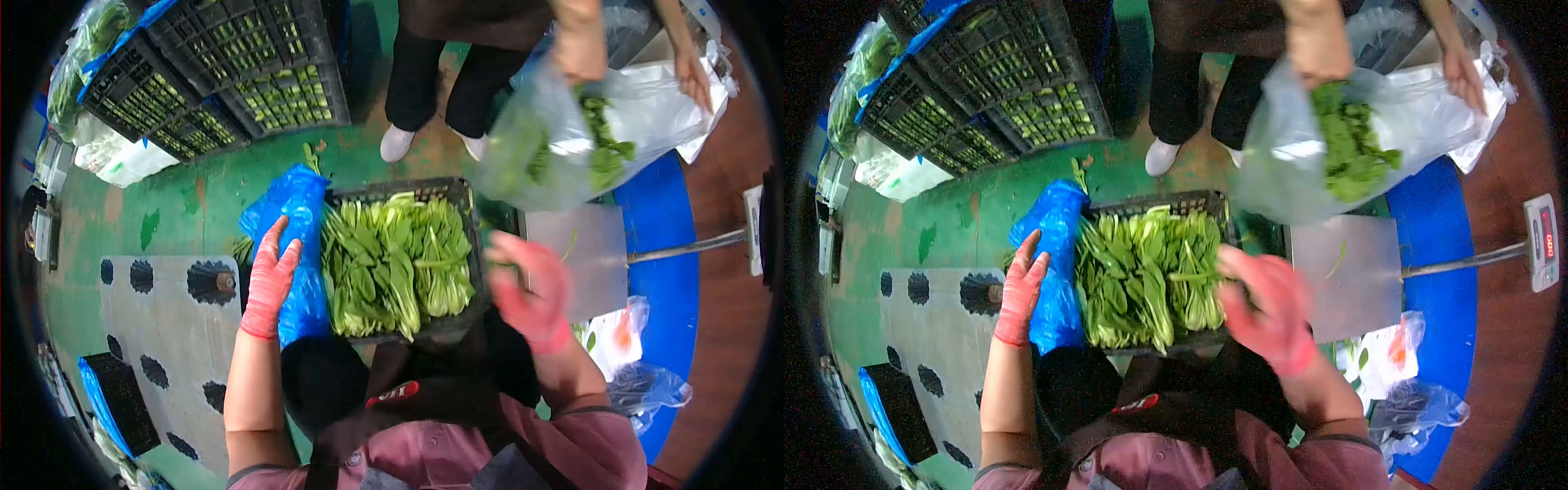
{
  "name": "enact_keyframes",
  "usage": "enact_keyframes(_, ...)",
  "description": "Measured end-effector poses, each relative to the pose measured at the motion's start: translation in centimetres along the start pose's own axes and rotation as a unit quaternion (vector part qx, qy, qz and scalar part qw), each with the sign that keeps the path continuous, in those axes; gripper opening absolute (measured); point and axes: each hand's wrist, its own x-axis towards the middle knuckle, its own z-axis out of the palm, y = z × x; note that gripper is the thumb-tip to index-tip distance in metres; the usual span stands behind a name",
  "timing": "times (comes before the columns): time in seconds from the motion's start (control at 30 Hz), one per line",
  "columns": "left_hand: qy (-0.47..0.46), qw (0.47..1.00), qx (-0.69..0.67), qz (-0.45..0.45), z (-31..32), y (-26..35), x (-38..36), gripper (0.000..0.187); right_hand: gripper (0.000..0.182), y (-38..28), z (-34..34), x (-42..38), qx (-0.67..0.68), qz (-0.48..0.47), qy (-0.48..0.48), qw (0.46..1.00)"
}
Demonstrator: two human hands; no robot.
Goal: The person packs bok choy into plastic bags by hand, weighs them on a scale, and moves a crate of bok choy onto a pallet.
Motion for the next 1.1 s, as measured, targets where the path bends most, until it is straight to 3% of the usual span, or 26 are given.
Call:
enact_keyframes(0.03, -0.005, 1.0, 0.0, -0.008, -0.3, -1.6, -0.2, 0.059, 0.067, 1.1, 3.6, -0.6, 0.086, 0.141, -0.097, 0.982)
enact_keyframes(0.07, 0.029, 0.979, 0.202, 0.007, -0.5, -2.9, -0.3, 0.062, 0.081, 2.7, 6.3, -1.1, 0.119, 0.244, -0.162, 0.949)
enact_keyframes(0.1, 0.059, 0.916, 0.396, 0.025, -0.4, -4.0, -0.5, 0.066, 0.096, 4.4, 8.9, -1.9, 0.15, 0.343, -0.223, 0.9)
enact_keyframes(0.17, 0.063, 0.895, 0.442, -0.01, 0.4, -5.7, 0.0, 0.074, 0.115, 7.3, 13.8, -3.5, 0.245, 0.402, -0.25, 0.846)
enact_keyframes(0.23, -0.014, 0.907, 0.4, -0.13, 1.6, -8.1, -0.2, 0.078, 0.113, 9.8, 19.9, -6.1, 0.14, 0.344, -0.241, 0.897)
enact_keyframes(0.3, -0.048, 0.868, 0.49, -0.07, 1.6, -7.7, -1.2, 0.08, 0.121, 5.5, 19.6, -4.8, 0.041, 0.376, -0.242, 0.894)
enact_keyframes(0.33, -0.035, 0.893, 0.448, 0.021, 1.1, -9.8, -0.9, 0.08, 0.115, 4.4, 20.0, -4.6, 0.002, 0.386, -0.228, 0.894)
enact_keyframes(0.37, -0.018, 0.882, 0.469, 0.041, 1.3, -11.0, -0.8, 0.079, 0.104, 4.0, 21.5, -5.2, -0.018, 0.393, -0.213, 0.894)
enact_keyframes(0.4, -0.02, 0.884, 0.466, 0.014, 1.5, -10.3, -0.7, 0.077, 0.094, 3.0, 21.6, -5.1, -0.06, 0.38, -0.233, 0.893)
enact_keyframes(0.47, -0.049, 0.878, 0.465, -0.099, 1.9, -8.1, -0.8, 0.078, 0.084, 2.5, 23.1, -6.5, -0.045, 0.382, -0.159, 0.909)
enact_keyframes(0.5, -0.054, 0.878, 0.452, -0.149, 2.2, -7.7, -0.6, 0.078, 0.086, 3.5, 24.4, -7.0, -0.076, 0.385, -0.169, 0.904)
enact_keyframes(0.57, -0.046, 0.874, 0.462, -0.147, 2.0, -10.0, 0.2, 0.077, 0.093, 2.3, 23.6, -6.8, -0.092, 0.435, -0.116, 0.888)
enact_keyframes(0.63, -0.044, 0.877, 0.457, -0.143, 1.8, -10.3, 0.4, 0.078, 0.095, 2.5, 22.7, -7.6, -0.106, 0.421, -0.025, 0.9)
enact_keyframes(0.7, -0.034, 0.885, 0.449, -0.116, 1.5, -11.4, 0.3, 0.077, 0.102, 3.8, 22.4, -8.0, -0.119, 0.44, -0.021, 0.89)
enact_keyframes(0.77, -0.055, 0.844, 0.531, -0.053, 1.2, -9.7, -0.5, 0.076, 0.111, 5.8, 23.3, -8.1, 0.035, 0.635, -0.184, 0.749)
enact_keyframes(0.8, -0.05, 0.852, 0.516, -0.066, 1.5, -8.4, -0.7, 0.075, 0.123, 6.1, 23.6, -7.9, 0.013, 0.619, -0.232, 0.75)
enact_keyframes(0.93, -0.064, 0.84, 0.533, -0.077, 1.5, -8.9, -0.5, 0.074, 0.133, 5.8, 23.8, -7.7, -0.024, 0.595, -0.252, 0.762)
enact_keyframes(1.07, -0.058, 0.86, 0.5, -0.086, 1.2, -11.2, -0.3, 0.075, 0.128, 4.5, 23.3, -7.3, -0.035, 0.542, -0.299, 0.784)
enact_keyframes(1.1, -0.024, 0.843, 0.536, -0.047, 1.2, -12.1, -0.3, 0.072, 0.128, 4.6, 23.9, -7.7, -0.034, 0.541, -0.3, 0.785)
